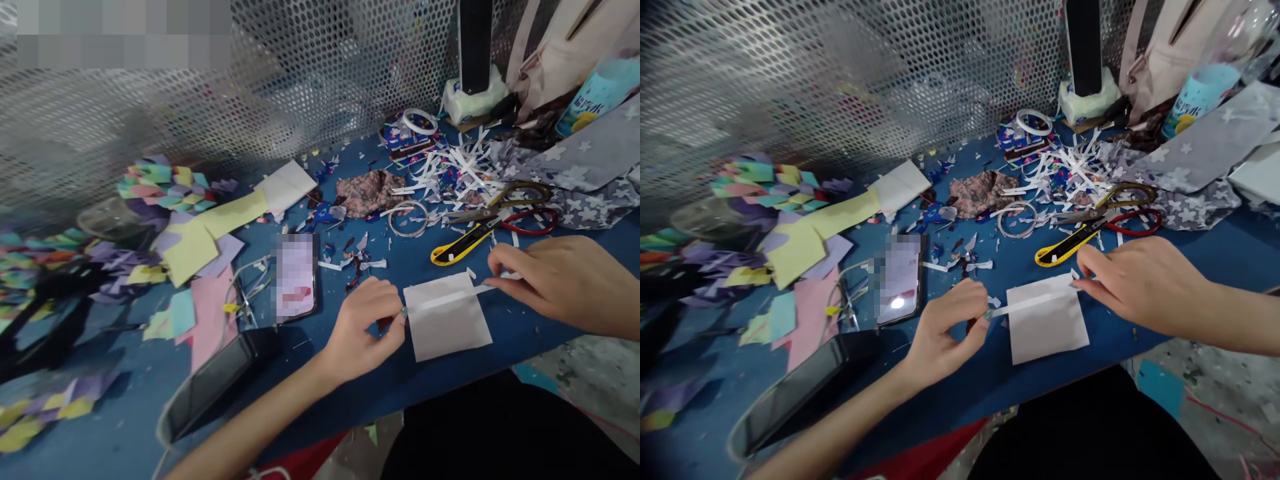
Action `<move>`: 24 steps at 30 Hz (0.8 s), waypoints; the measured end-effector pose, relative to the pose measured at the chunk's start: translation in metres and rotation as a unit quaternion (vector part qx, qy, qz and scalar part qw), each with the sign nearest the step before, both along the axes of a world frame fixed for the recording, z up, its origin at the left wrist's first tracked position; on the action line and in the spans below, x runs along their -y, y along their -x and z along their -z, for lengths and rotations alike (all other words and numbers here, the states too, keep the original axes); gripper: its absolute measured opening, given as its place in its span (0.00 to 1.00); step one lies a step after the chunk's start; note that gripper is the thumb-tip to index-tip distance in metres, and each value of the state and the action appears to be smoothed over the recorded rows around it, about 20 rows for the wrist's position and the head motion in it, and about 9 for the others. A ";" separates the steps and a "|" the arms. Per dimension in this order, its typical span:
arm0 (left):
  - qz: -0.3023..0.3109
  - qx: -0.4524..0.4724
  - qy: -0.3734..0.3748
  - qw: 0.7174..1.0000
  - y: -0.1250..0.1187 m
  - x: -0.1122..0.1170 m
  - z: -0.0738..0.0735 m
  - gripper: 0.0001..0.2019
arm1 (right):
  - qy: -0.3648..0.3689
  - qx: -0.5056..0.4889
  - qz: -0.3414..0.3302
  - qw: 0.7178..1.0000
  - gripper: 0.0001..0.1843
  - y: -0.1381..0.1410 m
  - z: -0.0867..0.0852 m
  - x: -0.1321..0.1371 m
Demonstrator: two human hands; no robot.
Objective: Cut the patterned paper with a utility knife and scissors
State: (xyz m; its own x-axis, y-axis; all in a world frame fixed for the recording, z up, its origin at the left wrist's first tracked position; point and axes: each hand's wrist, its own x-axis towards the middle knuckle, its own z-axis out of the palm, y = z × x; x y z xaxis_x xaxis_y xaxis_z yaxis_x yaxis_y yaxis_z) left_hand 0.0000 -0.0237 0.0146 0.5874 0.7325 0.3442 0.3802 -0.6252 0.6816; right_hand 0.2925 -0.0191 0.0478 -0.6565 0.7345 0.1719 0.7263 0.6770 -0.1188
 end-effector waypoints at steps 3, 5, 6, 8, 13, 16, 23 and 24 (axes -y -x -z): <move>-0.001 -0.017 -0.030 0.999 0.001 0.005 0.004 0.15 | 0.018 0.037 -0.008 0.999 0.20 -0.007 0.008 0.004; 0.004 -0.021 -0.050 0.999 0.000 0.009 0.006 0.14 | 0.048 0.040 -0.007 0.998 0.22 -0.011 0.013 0.009; 0.007 -0.024 -0.062 0.998 -0.001 0.011 0.007 0.14 | 0.062 0.036 -0.003 0.997 0.22 -0.013 0.013 0.011; 0.012 -0.035 -0.090 0.995 -0.002 0.015 0.007 0.13 | 0.089 0.017 0.004 0.996 0.23 -0.016 0.011 0.016; 0.052 -0.072 -0.179 0.980 0.002 0.032 -0.001 0.12 | 0.118 -0.075 0.015 0.990 0.21 -0.019 -0.011 0.032; 0.058 -0.084 -0.220 0.970 0.006 0.039 -0.002 0.11 | 0.136 -0.095 0.018 0.986 0.19 -0.020 -0.011 0.042; 0.062 -0.040 -0.198 0.977 -0.003 0.034 0.003 0.15 | 0.255 -0.039 -0.026 0.966 0.19 -0.016 0.023 0.048; 0.062 -0.036 -0.191 0.979 -0.005 0.033 0.003 0.16 | 0.259 -0.044 -0.025 0.964 0.20 -0.015 0.024 0.048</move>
State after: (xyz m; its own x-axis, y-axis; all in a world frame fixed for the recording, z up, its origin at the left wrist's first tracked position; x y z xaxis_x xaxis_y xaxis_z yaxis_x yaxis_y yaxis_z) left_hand 0.0046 -0.0566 0.0113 0.6965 0.4792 0.5340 0.3229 -0.8740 0.3632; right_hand 0.3075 -0.0672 0.0239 -0.6930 0.7045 -0.1534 0.6660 0.5440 -0.5104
